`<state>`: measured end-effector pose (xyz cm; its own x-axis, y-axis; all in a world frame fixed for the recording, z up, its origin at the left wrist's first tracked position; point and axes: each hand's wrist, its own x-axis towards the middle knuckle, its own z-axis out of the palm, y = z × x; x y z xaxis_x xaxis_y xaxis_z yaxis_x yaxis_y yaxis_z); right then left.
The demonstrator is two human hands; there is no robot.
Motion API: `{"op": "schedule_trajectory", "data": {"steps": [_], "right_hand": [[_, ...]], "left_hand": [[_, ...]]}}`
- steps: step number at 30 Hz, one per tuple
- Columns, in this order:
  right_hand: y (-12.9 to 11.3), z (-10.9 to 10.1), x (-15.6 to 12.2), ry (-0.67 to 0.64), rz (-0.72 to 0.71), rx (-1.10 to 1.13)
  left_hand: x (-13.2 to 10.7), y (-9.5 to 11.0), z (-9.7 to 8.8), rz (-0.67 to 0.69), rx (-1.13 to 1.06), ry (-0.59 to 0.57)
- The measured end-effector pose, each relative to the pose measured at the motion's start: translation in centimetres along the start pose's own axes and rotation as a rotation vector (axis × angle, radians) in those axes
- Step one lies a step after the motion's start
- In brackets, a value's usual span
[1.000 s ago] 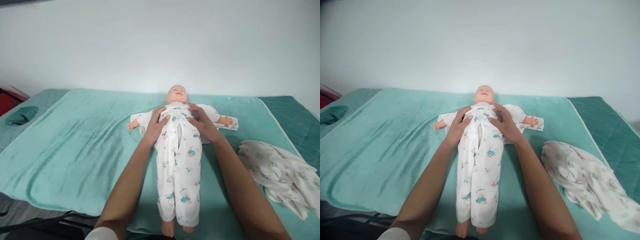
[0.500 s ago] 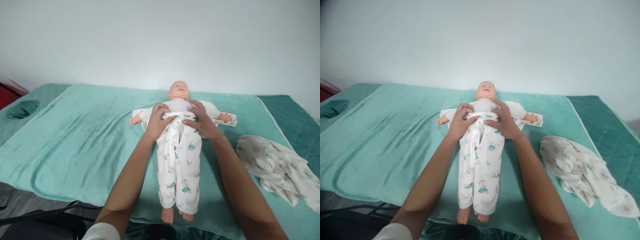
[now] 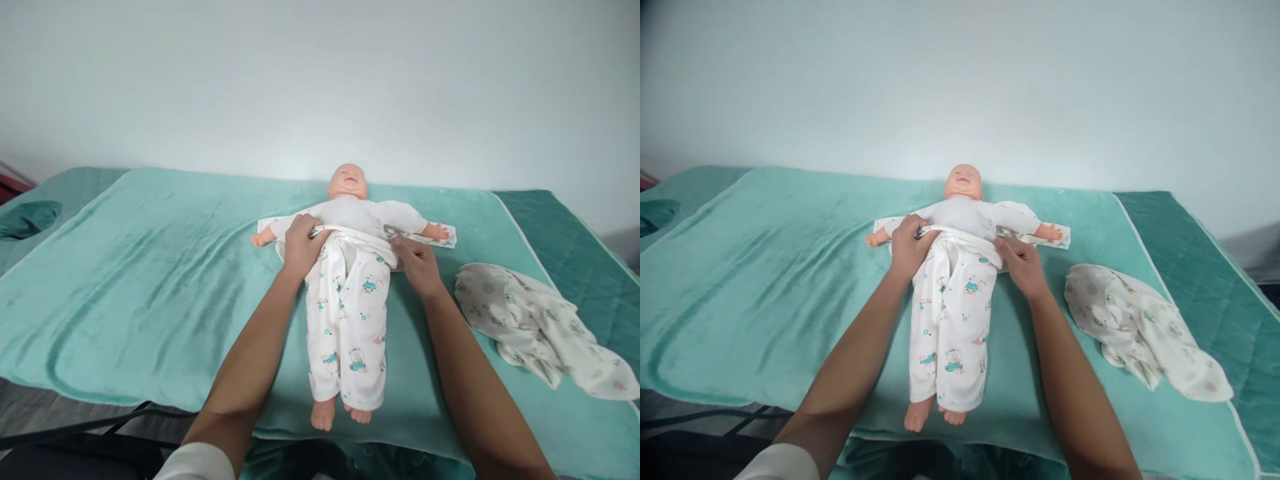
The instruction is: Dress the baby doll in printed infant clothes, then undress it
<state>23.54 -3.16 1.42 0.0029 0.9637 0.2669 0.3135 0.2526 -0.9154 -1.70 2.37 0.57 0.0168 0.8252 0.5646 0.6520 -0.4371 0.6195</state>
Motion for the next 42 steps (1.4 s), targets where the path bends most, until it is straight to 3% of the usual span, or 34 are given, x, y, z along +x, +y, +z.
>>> {"op": "schedule_trajectory", "data": {"steps": [3, 8, 14, 20, 26, 30, 34, 42], "right_hand": [[0.4, 0.1, 0.2, -0.115, 0.098, -0.032], [0.6, -1.0, 0.4, -0.321, 0.074, -0.084], [0.5, -2.0, 0.2, -0.431, 0.129, -0.117], [0.2, -1.2, -0.1, -0.313, 0.127, -0.223], [0.0, 0.3, -0.7, -0.188, 0.087, -0.259], [0.6, 1.0, -0.6, -0.151, 0.107, -0.175], [0.9, 1.3, -0.4, -0.158, 0.092, -0.112], [0.0, 2.7, -0.4, 0.038, 0.091, -0.130]], "left_hand": [[-0.2, -0.4, 0.3, -0.055, 0.003, 0.052], [-1.1, -0.7, 0.2, -0.058, -0.008, 0.106], [-4.5, 0.0, -1.2, 0.032, -0.093, 0.177], [-7.3, 1.4, -2.5, -0.034, -0.168, 0.105], [-7.2, 1.9, -3.1, -0.299, -0.315, -0.043], [-7.3, 1.3, -3.0, -0.409, -0.406, -0.061], [-7.3, 0.7, -2.6, -0.406, -0.355, -0.100], [-4.6, 0.0, -1.5, -0.296, -0.215, -0.087]]}}
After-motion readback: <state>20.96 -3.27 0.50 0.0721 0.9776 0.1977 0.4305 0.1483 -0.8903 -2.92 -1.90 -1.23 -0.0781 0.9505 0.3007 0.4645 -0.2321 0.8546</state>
